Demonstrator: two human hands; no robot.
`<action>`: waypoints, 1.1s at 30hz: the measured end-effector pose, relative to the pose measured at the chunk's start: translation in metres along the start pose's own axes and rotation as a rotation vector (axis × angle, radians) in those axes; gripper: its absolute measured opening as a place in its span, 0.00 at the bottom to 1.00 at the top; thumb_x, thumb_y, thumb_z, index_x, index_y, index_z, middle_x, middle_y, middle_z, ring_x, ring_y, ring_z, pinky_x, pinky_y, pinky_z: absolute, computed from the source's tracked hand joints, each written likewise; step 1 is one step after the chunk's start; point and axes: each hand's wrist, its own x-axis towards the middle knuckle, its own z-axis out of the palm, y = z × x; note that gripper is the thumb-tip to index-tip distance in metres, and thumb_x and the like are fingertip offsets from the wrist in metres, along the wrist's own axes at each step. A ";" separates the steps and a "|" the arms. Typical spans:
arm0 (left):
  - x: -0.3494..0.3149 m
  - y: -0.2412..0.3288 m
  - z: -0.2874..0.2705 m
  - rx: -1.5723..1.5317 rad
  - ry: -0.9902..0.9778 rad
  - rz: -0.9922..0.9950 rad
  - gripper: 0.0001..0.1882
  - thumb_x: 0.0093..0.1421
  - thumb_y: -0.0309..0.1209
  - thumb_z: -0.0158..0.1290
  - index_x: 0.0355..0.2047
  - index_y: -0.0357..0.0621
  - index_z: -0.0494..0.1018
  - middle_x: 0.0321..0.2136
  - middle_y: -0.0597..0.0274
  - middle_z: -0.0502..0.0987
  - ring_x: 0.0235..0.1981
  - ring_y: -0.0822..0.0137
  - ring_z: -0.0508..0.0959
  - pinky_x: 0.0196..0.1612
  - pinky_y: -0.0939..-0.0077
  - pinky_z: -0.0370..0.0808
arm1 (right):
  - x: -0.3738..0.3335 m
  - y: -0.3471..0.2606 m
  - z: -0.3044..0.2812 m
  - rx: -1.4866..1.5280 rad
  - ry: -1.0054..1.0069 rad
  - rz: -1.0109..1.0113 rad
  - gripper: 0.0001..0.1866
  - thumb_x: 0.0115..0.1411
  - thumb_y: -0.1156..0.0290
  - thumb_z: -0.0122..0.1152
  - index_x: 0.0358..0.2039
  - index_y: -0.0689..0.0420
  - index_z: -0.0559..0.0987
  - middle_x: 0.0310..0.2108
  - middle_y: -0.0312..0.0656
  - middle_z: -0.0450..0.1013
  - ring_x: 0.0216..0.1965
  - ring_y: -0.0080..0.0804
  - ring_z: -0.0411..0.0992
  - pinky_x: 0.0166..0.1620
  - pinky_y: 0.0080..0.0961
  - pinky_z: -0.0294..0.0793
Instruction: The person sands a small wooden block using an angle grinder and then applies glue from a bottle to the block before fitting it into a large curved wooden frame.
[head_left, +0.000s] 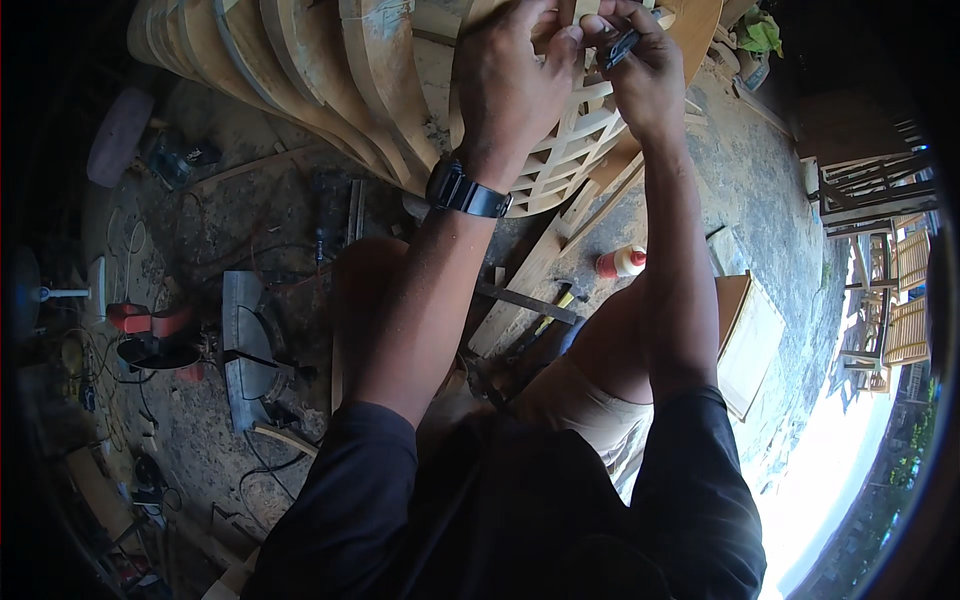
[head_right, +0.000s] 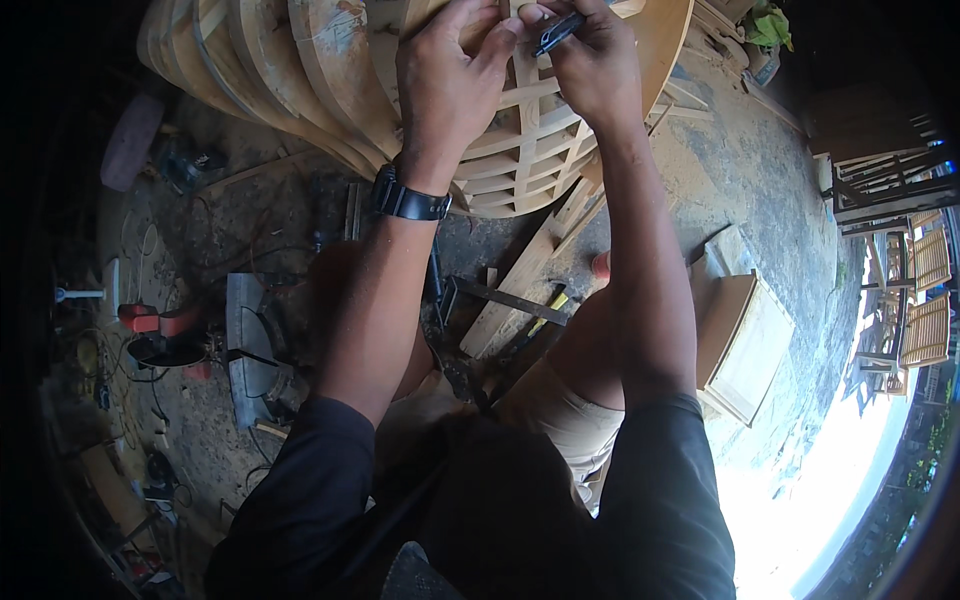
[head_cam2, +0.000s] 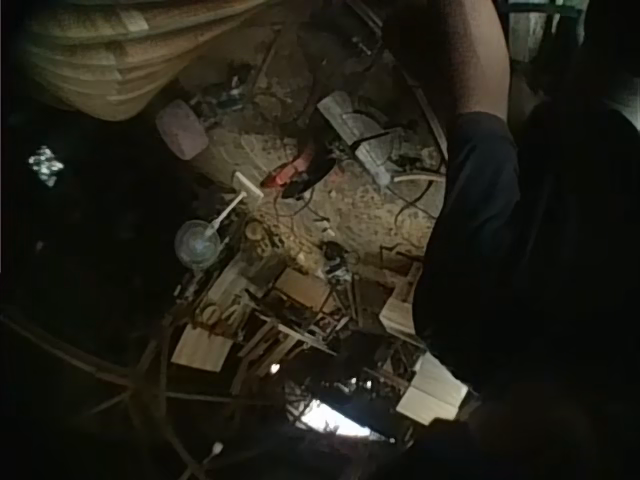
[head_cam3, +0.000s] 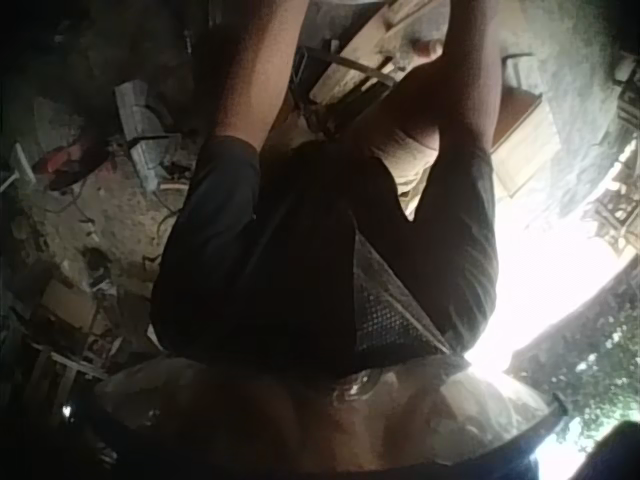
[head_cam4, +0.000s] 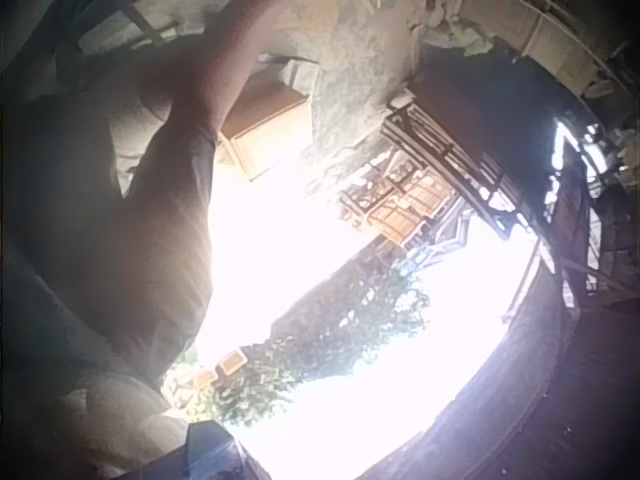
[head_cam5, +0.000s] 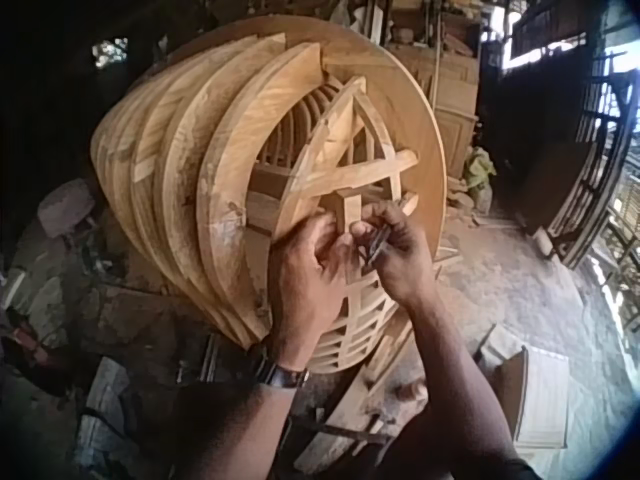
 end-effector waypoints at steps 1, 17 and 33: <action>-0.001 -0.002 0.002 -0.005 0.015 -0.003 0.18 0.66 0.28 0.59 0.53 0.30 0.73 0.43 0.41 0.82 0.47 0.51 0.84 0.48 0.64 0.80 | 0.000 -0.001 0.001 0.001 0.000 0.000 0.05 0.70 0.69 0.62 0.41 0.56 0.78 0.30 0.27 0.74 0.28 0.14 0.70 0.31 0.14 0.67; -0.001 -0.002 -0.006 -0.084 -0.083 -0.005 0.20 0.64 0.26 0.61 0.54 0.31 0.72 0.44 0.41 0.81 0.46 0.47 0.83 0.49 0.60 0.79 | -0.002 -0.006 -0.002 0.084 0.038 0.120 0.05 0.69 0.69 0.64 0.39 0.56 0.78 0.29 0.27 0.74 0.27 0.14 0.70 0.30 0.15 0.67; -0.005 -0.004 -0.014 0.109 -0.104 0.107 0.31 0.59 0.21 0.61 0.62 0.36 0.65 0.51 0.42 0.78 0.55 0.46 0.78 0.57 0.55 0.73 | 0.001 -0.002 -0.005 0.166 0.008 0.133 0.03 0.69 0.72 0.63 0.40 0.55 0.78 0.30 0.29 0.76 0.28 0.16 0.73 0.30 0.15 0.69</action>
